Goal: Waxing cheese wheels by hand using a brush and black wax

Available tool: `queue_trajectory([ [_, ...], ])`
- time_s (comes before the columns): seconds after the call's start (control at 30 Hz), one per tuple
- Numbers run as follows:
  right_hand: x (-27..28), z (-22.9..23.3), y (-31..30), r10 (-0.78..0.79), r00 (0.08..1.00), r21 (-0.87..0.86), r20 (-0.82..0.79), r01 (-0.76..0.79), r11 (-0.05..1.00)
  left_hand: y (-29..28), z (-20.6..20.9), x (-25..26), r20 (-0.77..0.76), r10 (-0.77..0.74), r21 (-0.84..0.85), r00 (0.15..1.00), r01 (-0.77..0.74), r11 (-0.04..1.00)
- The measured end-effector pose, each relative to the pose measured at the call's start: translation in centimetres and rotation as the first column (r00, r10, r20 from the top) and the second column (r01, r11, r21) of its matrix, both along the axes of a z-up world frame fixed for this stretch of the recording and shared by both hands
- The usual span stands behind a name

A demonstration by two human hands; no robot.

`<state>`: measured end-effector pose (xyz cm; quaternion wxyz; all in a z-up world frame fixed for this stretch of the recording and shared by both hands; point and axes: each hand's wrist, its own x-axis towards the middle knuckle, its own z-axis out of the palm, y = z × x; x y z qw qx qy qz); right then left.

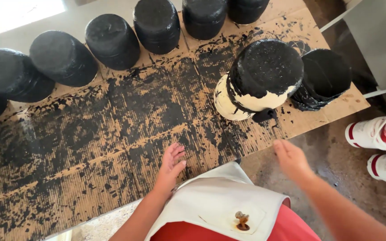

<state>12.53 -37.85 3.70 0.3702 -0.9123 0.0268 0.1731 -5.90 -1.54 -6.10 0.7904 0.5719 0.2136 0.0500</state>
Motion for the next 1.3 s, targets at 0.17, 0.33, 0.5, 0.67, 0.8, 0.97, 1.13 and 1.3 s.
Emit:
queue_trajectory([
  [0.17, 1.3, 0.6, 2.2, 0.12, 0.993, -0.01, -0.017, -0.12, 0.993, 0.2, -0.5, 0.0, 0.016, 0.006, 0.019, 1.0, -0.007, 1.0],
  [0.33, 2.9, 0.1, 11.5, 0.122, 0.987, 0.093, 0.104, -0.132, 0.987, -0.1, -1.5, 0.8, 0.027, -0.043, 0.031, 0.999, 0.042, 0.999],
  [0.5, 2.7, 4.1, 10.4, 0.296, 0.955, 0.108, -0.014, -0.293, 0.95, -1.2, 0.7, 2.7, 0.056, -0.072, 0.03, 0.996, 0.071, 0.997],
  [0.67, 4.3, 6.5, 1.6, 0.287, 0.946, -0.126, -0.153, -0.307, 0.943, -2.0, -0.1, 3.1, 0.038, -0.076, 0.008, 0.996, 0.076, 0.997],
  [0.8, 7.8, 7.1, -2.6, 0.415, 0.903, -0.286, -0.109, -0.428, 0.857, -3.4, 0.8, 3.6, 0.019, -0.078, 0.018, 0.997, 0.077, 0.997],
  [0.97, 11.0, 4.4, -6.1, 0.393, 0.92, -0.292, -0.001, -0.376, 0.879, -5.8, 2.3, 4.2, 0.001, -0.042, 0.013, 0.999, 0.042, 0.999],
  [1.13, 10.6, 2.0, -5.6, 0.46, 0.881, -0.184, -0.108, -0.473, 0.862, -7.4, 2.1, 4.5, -0.034, 0.024, -0.008, 0.999, -0.025, 1.0],
  [1.3, 9.4, -0.8, -4.9, 0.448, 0.892, -0.031, -0.062, -0.451, 0.892, -10.0, 0.9, 4.7, -0.041, 0.105, -0.059, 0.994, -0.107, 0.992],
])
